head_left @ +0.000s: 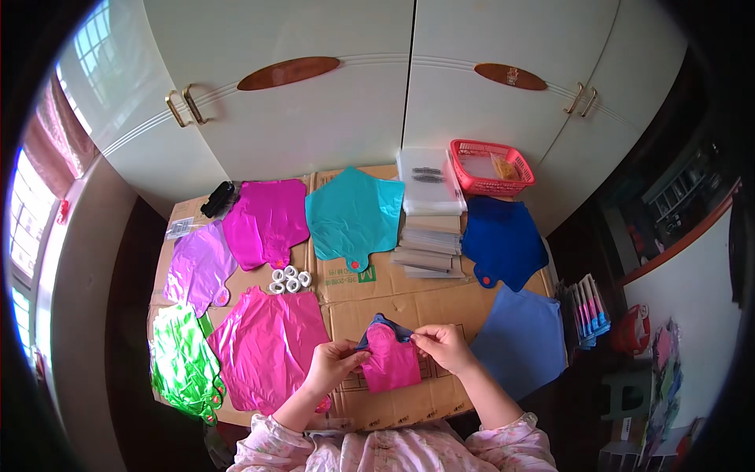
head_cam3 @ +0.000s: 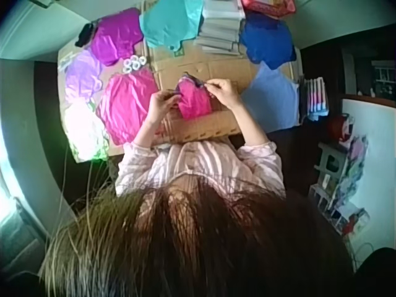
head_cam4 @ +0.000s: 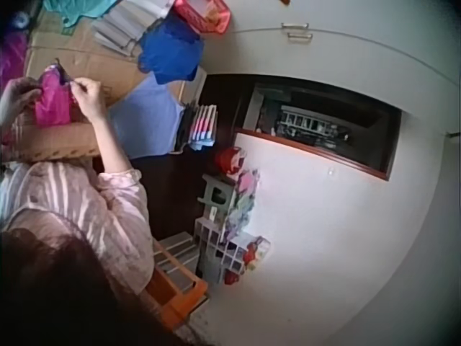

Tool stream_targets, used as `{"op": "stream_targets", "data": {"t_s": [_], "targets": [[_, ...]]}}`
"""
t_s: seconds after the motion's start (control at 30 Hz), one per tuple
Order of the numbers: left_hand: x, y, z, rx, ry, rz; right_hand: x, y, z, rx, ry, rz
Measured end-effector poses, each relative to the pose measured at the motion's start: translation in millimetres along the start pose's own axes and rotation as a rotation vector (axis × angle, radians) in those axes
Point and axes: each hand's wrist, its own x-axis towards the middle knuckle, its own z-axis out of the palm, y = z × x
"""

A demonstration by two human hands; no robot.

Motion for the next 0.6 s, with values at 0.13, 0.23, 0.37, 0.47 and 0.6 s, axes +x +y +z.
{"op": "stream_targets", "data": {"t_s": [0.13, 0.23, 0.37, 0.47, 0.6], "targets": [[-1, -5, 1, 0.108, 0.064, 0.053, -1, 4, 11, -0.141, 0.126, -0.123], [0, -9, 1, 0.214, 0.095, 0.106, -3, 6, 19, -0.196, 0.227, -0.223], [-1, -7, 5, 0.233, 0.116, 0.16, -3, 16, 19, -0.144, 0.259, -0.329], [0, -7, 5, 0.267, 0.121, 0.179, -7, 14, 15, -0.12, 0.201, -0.258], [-2, -3, 6, 0.253, 0.128, 0.114, -10, 6, 19, -0.274, 0.194, -0.334]]}}
